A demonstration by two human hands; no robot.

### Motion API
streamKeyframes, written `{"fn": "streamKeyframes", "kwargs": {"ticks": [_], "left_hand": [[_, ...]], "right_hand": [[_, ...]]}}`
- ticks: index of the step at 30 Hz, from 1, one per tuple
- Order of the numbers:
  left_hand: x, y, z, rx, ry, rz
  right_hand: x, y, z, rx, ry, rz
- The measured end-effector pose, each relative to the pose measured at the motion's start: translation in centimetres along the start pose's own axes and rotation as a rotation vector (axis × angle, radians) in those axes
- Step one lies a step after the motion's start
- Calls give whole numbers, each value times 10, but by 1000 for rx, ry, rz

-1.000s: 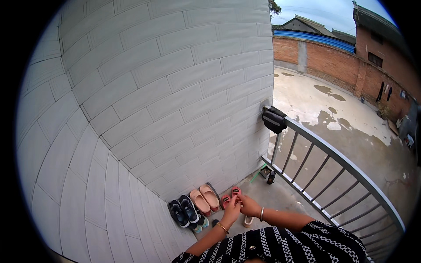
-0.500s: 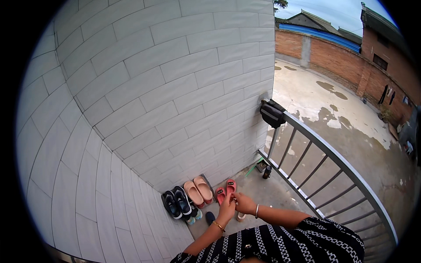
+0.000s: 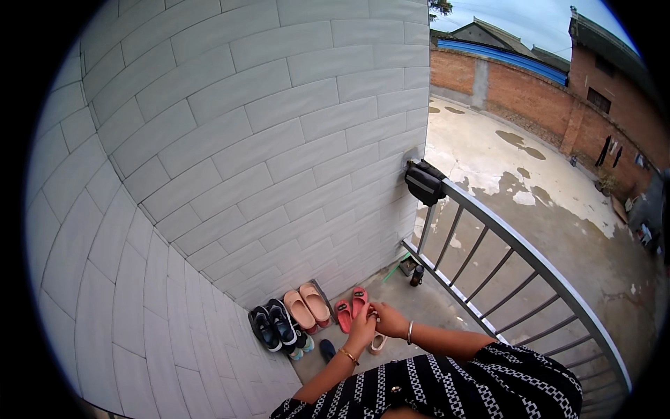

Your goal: The person fills a bucket with water using a hose, mops a floor area inside a room, and then carries multiple pairs of shoes from a balcony to an outdoor courtyard where they are placed on a wooden stand.

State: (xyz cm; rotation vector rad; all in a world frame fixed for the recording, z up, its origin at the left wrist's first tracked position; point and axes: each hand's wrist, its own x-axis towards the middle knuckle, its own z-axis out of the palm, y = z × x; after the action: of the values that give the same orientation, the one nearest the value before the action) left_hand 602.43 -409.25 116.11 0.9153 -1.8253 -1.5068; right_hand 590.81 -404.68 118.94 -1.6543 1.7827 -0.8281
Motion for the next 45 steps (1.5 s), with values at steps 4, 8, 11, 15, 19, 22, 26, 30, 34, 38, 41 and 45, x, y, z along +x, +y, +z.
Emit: {"fn": "streamKeyframes", "kwargs": {"ticks": [4,8,11,15,19,22,26,30,34,38,41,45], "left_hand": [[4,-10,10,-24,-11,-22],[2,-17,18,-34,-3,-24],[2,-15,21,-65,-8,-10],[-3,3,15,-43,7,-34],[-6,3,14,-33,-2,-41],[-10,4,14,-85,-17,-43],[-7,-3,9,-19,-30,-7],[-13,8,9,-5,-29,12],[-8,-1,8,-15,-9,15],[-4,7,5,42,31,83],[-7,9,-4,39,45,99],[-18,26,-5,50,81,98]], "right_hand": [[-3,9,-3,-52,-10,23],[-11,2,-9,-46,-36,77],[-11,14,-5,8,2,25],[-9,14,0,-17,-20,52],[-8,24,7,56,5,2],[-11,18,3,93,6,-58],[-12,13,1,82,30,-66],[-16,14,7,86,73,-77],[-15,-4,-10,139,32,-114],[-12,-6,-14,93,79,-145],[-16,-27,-19,31,93,-148],[-11,-20,-7,51,82,-234]]}}
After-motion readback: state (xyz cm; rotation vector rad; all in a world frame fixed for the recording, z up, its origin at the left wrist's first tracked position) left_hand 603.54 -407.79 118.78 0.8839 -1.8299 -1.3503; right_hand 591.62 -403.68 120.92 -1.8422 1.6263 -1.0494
